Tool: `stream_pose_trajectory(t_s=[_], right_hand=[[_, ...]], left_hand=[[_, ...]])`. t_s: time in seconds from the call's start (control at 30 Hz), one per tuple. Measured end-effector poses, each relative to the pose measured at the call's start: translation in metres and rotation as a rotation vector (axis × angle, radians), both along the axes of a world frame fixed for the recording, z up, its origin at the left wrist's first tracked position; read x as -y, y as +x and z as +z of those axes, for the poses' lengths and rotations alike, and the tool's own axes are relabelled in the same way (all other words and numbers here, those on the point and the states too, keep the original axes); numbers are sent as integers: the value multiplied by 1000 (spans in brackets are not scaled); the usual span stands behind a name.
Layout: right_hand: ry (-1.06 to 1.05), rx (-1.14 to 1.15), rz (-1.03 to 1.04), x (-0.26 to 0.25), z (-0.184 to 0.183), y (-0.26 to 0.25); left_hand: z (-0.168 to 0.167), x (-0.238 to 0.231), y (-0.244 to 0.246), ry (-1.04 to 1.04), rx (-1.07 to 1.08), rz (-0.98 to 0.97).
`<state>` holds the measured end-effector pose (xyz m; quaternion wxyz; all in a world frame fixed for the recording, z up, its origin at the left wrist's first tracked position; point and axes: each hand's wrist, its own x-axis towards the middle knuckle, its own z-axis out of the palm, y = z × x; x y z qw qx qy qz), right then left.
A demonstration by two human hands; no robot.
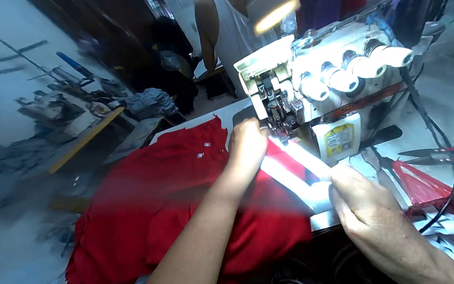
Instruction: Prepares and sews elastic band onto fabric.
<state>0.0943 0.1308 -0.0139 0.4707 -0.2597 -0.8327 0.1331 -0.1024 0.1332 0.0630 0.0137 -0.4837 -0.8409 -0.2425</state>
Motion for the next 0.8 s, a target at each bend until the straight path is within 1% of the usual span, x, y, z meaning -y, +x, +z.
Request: stream_pose_trajectory(t_s=[0.1, 0.2, 0.27, 0.33, 0.5, 0.7, 0.8], right_hand=[[-32, 4, 3, -1, 6, -2], [-91, -17, 94, 11, 11, -5], [-50, -52, 107, 17, 7, -12], [-2, -64, 86, 17, 5, -17], [2, 17, -10, 5, 8, -8], [13, 29, -15, 4, 8, -7], [-1, 27, 7, 7, 9, -10]], left_hand=[[4, -9, 0, -42, 21, 60], [3, -13, -4, -25, 9, 59], [3, -15, -6, -22, -6, 60], [3, -17, -5, -21, -12, 70], [1, -17, -4, -12, -39, 90], [6, -17, -1, -68, 3, 120], [4, -17, -3, -35, -15, 98]])
